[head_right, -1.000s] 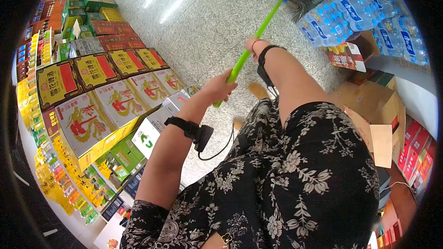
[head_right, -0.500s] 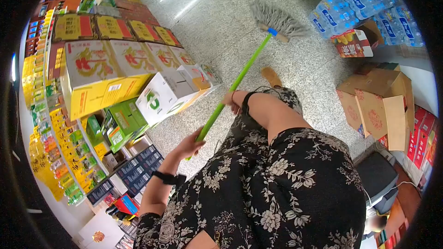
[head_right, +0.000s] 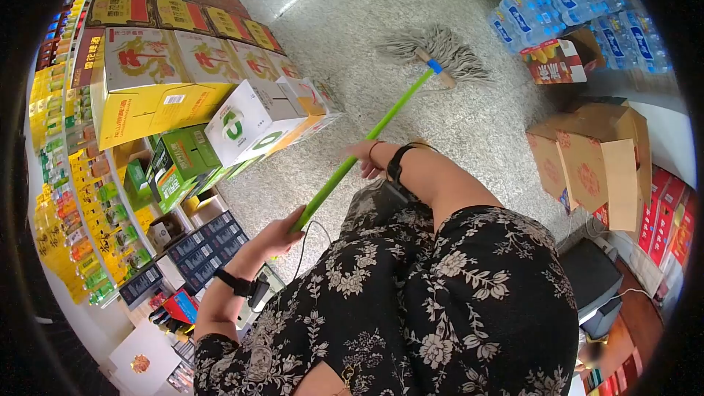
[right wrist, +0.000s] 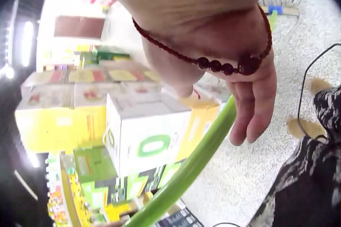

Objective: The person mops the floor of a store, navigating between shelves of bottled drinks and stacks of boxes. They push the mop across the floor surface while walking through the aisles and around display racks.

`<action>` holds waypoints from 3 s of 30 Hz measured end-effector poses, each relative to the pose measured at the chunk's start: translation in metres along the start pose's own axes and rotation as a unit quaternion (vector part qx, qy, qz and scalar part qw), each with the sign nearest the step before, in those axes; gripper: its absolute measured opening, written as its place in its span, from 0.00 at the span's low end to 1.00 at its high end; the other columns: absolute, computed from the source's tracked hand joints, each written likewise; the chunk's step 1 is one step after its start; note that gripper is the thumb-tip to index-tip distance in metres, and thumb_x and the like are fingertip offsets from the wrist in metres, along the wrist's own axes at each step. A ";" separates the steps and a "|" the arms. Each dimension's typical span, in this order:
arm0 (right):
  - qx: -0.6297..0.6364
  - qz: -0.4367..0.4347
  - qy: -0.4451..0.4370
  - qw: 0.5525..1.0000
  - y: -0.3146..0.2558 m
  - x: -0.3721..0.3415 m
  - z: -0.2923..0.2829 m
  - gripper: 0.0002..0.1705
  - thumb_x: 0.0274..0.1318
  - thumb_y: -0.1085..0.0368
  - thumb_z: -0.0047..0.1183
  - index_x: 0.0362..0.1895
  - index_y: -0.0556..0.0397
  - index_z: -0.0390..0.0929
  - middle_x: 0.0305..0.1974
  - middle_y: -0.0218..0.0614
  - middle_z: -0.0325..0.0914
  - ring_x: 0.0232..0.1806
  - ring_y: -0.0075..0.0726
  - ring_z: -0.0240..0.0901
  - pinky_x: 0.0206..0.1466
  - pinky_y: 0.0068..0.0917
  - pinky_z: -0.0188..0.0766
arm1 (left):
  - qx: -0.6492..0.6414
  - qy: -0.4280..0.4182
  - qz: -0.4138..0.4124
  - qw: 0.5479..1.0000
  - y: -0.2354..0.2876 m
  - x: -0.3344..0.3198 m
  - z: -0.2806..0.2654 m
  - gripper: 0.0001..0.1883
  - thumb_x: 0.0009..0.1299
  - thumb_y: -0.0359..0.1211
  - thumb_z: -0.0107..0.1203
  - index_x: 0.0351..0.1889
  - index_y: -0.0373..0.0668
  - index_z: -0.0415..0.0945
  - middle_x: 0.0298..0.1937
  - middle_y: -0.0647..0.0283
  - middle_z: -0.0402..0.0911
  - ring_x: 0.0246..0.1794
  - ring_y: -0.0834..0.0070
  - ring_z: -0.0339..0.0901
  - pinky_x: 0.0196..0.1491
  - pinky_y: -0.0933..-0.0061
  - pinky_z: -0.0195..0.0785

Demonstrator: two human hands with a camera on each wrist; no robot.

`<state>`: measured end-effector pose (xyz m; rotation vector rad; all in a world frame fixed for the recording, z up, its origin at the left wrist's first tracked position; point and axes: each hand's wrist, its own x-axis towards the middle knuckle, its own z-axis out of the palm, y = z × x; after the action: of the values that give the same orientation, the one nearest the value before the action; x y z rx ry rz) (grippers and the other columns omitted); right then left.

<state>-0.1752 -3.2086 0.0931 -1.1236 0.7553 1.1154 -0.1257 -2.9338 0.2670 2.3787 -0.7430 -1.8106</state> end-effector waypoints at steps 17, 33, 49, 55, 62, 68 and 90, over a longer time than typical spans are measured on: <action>0.066 0.210 0.195 0.956 0.171 -0.025 -0.263 0.44 0.55 0.37 0.35 0.62 0.60 0.50 0.39 0.51 0.74 0.27 0.48 0.78 0.28 0.43 0.78 | 0.084 -0.060 0.154 0.983 0.246 0.154 0.011 0.32 0.63 0.38 0.49 0.66 0.50 0.51 0.26 0.52 0.76 0.21 0.66 0.75 0.28 0.65 0.67; 0.019 0.047 0.142 0.989 0.146 0.032 -0.015 0.20 0.59 0.59 0.37 0.31 0.65 0.73 0.25 0.47 0.79 0.22 0.41 0.78 0.22 0.41 0.77 | 0.001 -0.029 0.078 0.997 0.052 0.026 0.084 0.33 0.64 0.37 0.50 0.67 0.55 0.51 0.24 0.59 0.73 0.18 0.75 0.70 0.24 0.72 0.67; -0.256 0.087 -0.179 0.946 0.159 0.055 0.306 0.29 0.60 0.52 0.37 0.53 0.68 0.61 0.37 0.50 0.78 0.33 0.41 0.79 0.31 0.37 0.77 | -0.317 0.004 -0.102 0.943 -0.158 -0.214 0.276 0.34 0.65 0.36 0.53 0.68 0.55 0.51 0.20 0.66 0.70 0.16 0.79 0.67 0.24 0.76 0.64; -0.151 0.013 -0.095 0.984 0.167 0.076 0.254 0.24 0.61 0.54 0.35 0.46 0.66 0.65 0.30 0.49 0.77 0.28 0.41 0.79 0.24 0.36 0.77 | -0.223 -0.005 -0.108 0.969 -0.120 -0.179 0.241 0.33 0.66 0.39 0.50 0.68 0.59 0.48 0.23 0.61 0.74 0.17 0.77 0.70 0.25 0.74 0.66; -0.061 -0.091 0.121 0.987 0.153 0.097 0.100 0.20 0.59 0.54 0.38 0.43 0.59 0.70 0.32 0.43 0.75 0.24 0.41 0.76 0.24 0.35 0.76 | -0.177 0.007 -0.006 0.984 -0.040 -0.045 0.166 0.33 0.65 0.35 0.49 0.68 0.52 0.48 0.25 0.62 0.72 0.19 0.77 0.69 0.25 0.74 0.66; 0.062 -0.041 0.242 0.967 0.113 0.045 -0.004 0.19 0.56 0.56 0.36 0.31 0.59 0.74 0.27 0.47 0.77 0.22 0.41 0.76 0.24 0.37 0.76 | -0.211 0.037 0.082 0.973 0.045 0.045 0.126 0.31 0.63 0.35 0.51 0.65 0.47 0.54 0.25 0.60 0.73 0.19 0.75 0.72 0.24 0.72 0.67; -0.070 0.101 0.094 0.988 0.197 0.144 0.294 0.21 0.60 0.55 0.34 0.36 0.60 0.74 0.27 0.47 0.77 0.20 0.44 0.77 0.22 0.41 0.76 | -0.181 -0.026 -0.017 0.983 -0.211 -0.118 0.258 0.34 0.68 0.37 0.48 0.69 0.53 0.45 0.28 0.62 0.71 0.20 0.78 0.67 0.26 0.75 0.65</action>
<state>-0.3359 -2.8774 -0.0108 -1.3058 0.9675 1.2584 -0.3151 -2.6382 0.2232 2.1277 -0.3402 -1.8388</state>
